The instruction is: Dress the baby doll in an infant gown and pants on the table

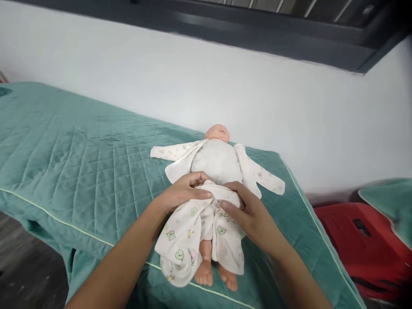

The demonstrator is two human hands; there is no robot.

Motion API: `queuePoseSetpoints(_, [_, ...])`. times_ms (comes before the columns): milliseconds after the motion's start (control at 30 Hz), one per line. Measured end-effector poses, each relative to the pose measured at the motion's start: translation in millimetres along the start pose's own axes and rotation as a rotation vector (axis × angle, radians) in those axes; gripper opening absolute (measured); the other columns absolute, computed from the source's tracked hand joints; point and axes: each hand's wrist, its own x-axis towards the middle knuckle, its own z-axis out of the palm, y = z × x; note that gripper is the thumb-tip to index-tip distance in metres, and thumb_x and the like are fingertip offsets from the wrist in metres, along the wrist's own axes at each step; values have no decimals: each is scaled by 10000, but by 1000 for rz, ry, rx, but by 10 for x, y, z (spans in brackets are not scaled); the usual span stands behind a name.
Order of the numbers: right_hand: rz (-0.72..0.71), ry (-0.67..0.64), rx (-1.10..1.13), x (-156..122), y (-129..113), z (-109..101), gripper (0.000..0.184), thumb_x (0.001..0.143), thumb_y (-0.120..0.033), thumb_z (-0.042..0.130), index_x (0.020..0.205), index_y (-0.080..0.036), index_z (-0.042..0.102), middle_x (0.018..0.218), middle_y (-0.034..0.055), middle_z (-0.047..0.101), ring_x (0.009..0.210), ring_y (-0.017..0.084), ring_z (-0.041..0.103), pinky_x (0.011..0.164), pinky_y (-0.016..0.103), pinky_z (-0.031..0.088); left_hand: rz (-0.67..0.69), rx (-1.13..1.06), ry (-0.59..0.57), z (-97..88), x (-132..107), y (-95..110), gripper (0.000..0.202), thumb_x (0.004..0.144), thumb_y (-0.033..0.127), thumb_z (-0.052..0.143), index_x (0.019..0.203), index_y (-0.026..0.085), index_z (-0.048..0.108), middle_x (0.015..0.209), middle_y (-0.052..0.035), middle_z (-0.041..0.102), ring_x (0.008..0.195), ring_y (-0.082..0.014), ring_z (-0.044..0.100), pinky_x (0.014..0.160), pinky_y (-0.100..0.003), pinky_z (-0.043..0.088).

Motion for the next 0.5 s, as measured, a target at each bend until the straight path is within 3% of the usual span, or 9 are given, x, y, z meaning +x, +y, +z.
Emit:
queuePoseSetpoints(100, [92,-258,0,278,-194,-101,217,774,-424,736,810,-216,683,695,-13,610,602,131,476,507,234,363,1,-64,-6,0,-8,-61,397,705,476,786,875,156,624,787,2,571,702,-117,528,637,-218,400])
queuePoseSetpoints(200, [109,-382,117,526,-185,-154,249,753,-429,754,769,-190,684,711,-1,634,617,133,517,538,234,388,14,-82,50,-7,-23,-78,422,782,557,700,897,154,645,795,-10,576,694,-115,521,625,-218,398])
queuePoseSetpoints(333, [198,-303,493,670,111,-124,296,691,-440,757,809,-195,640,772,31,659,669,185,586,600,288,456,8,-82,8,-27,-16,-100,443,757,524,739,1009,168,661,891,-27,623,747,-126,563,649,-215,424])
queuePoseSetpoints(500, [208,-218,746,622,367,-35,325,630,-424,729,685,-226,476,607,-23,517,536,131,460,495,239,353,-99,-196,-39,-44,1,-145,425,694,350,818,1028,160,638,795,-3,639,636,-104,563,570,-196,421])
